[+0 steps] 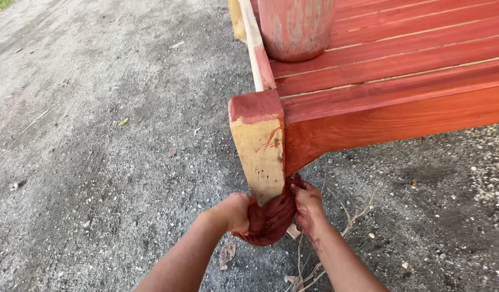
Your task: The person wipes red wood stain onto a slatted wooden bench frame using a cloth by hand. They work around the legs and edges of one bench, then move to a second bench and continue wiping stain across its unfinished slats and frame.
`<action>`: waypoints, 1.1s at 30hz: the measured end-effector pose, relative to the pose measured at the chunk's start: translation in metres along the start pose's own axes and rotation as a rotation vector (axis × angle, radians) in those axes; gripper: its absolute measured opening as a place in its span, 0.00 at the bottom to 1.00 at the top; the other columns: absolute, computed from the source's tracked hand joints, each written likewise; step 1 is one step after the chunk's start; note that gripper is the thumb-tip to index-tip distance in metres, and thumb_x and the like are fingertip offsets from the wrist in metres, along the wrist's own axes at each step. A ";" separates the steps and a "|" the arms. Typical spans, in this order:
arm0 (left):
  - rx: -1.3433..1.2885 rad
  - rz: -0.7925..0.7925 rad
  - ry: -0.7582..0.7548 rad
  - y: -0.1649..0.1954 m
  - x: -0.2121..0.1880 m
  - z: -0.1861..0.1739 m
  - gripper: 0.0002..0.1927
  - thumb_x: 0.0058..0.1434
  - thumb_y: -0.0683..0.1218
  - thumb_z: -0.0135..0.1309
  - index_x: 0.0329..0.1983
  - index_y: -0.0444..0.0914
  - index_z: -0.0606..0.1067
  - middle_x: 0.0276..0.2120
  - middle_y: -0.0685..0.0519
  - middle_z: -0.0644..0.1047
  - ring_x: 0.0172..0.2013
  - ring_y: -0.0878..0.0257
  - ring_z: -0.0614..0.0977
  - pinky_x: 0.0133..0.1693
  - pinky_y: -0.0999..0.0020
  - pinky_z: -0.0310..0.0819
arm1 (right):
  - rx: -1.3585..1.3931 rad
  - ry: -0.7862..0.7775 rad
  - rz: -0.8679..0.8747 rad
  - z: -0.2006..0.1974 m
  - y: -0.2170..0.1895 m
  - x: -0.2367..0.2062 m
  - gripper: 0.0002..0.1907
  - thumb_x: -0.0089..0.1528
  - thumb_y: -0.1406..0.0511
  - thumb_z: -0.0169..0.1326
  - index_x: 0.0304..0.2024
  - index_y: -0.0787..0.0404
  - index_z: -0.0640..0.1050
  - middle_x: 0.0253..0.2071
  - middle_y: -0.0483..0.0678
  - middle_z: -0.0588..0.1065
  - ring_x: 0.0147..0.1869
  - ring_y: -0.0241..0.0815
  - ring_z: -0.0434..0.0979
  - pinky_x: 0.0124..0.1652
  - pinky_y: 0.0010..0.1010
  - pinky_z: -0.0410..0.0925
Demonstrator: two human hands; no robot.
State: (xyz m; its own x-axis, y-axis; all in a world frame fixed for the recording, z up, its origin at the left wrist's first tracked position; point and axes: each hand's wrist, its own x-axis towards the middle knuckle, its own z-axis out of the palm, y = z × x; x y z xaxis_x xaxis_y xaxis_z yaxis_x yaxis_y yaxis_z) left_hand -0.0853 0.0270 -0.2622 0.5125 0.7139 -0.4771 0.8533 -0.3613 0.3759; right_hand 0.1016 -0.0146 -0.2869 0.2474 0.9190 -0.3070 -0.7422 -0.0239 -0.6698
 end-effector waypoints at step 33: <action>-0.056 0.147 0.653 -0.039 -0.017 0.004 0.30 0.38 0.42 0.72 0.48 0.37 0.77 0.51 0.37 0.77 0.59 0.41 0.73 0.59 0.56 0.69 | -1.485 -0.503 -1.548 -0.005 0.001 -0.006 0.21 0.49 0.70 0.58 0.46 0.64 0.79 0.54 0.57 0.74 0.57 0.62 0.71 0.58 0.47 0.68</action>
State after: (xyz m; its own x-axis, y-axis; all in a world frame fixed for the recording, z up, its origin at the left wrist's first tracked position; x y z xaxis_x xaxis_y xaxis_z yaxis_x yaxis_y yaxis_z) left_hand -0.1273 0.0266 -0.2721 0.4443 0.8825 0.1544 0.7637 -0.4632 0.4496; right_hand 0.1026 -0.0227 -0.2894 -0.3124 0.4981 0.8089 0.7579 0.6441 -0.1039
